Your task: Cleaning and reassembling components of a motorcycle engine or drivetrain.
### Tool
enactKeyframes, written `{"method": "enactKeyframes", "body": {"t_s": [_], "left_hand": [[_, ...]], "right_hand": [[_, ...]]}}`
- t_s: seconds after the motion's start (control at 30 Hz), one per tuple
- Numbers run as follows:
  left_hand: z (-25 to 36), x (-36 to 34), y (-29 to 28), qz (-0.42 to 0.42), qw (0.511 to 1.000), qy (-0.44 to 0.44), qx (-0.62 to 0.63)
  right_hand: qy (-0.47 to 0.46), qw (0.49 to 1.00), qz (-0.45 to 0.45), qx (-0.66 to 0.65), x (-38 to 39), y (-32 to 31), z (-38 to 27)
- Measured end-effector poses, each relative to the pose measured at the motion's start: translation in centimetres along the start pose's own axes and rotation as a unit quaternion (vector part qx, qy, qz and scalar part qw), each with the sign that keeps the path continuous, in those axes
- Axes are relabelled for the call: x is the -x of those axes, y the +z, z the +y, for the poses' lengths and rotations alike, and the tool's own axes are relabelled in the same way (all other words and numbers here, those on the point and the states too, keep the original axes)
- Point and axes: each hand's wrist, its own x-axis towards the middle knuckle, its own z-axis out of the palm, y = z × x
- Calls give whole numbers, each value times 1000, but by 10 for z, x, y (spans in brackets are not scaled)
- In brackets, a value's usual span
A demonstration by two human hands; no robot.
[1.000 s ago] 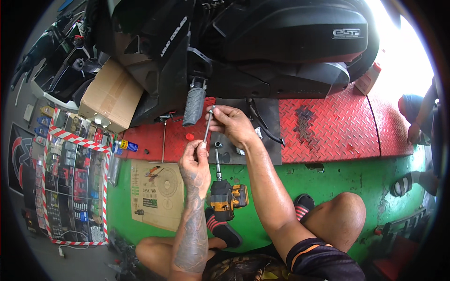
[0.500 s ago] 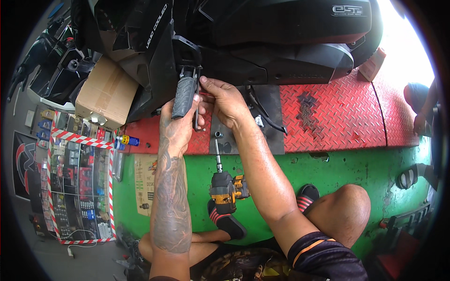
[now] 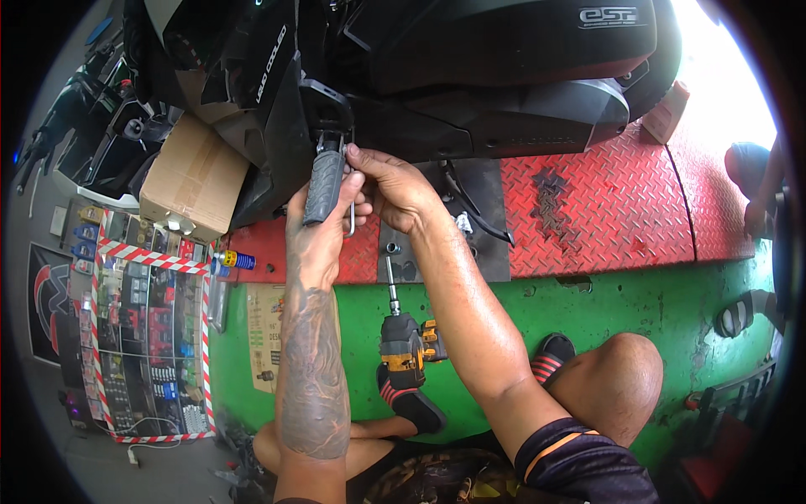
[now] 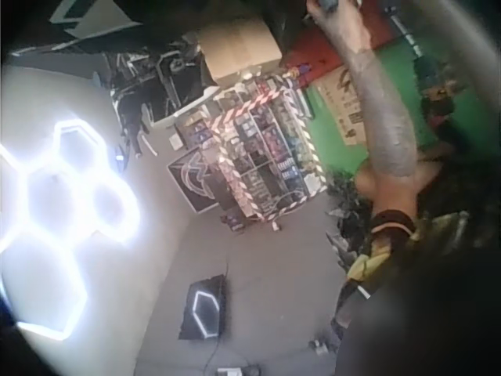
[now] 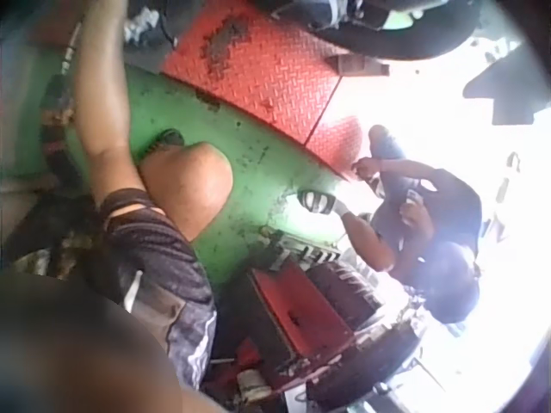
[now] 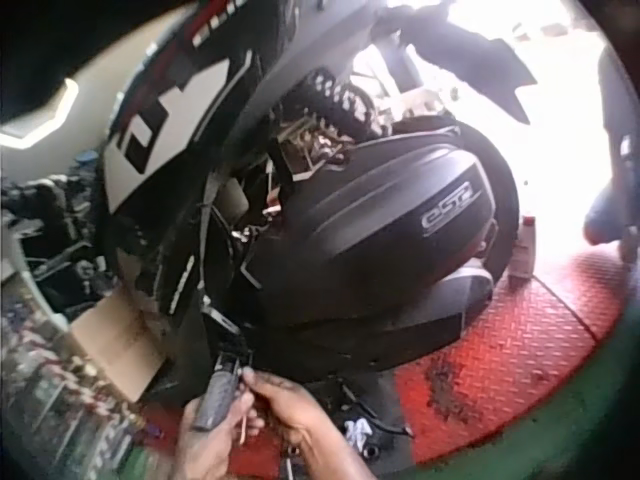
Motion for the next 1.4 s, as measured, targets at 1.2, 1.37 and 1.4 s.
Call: {"method": "enactKeyframes", "body": {"t_s": [1.2,1.37,1.4], "left_hand": [[-17,-21,-39,-242,931,-156,225],[-25,-28,-41,-225,938,-160,211],[-24,-28,-42,-213,944,-167,190]], "right_hand": [[63,991,-104,-50,-5,-8,-13],[79,995,-44,48,2,-4,-7],[64,996,-45,38,2,-4,-6]]}}
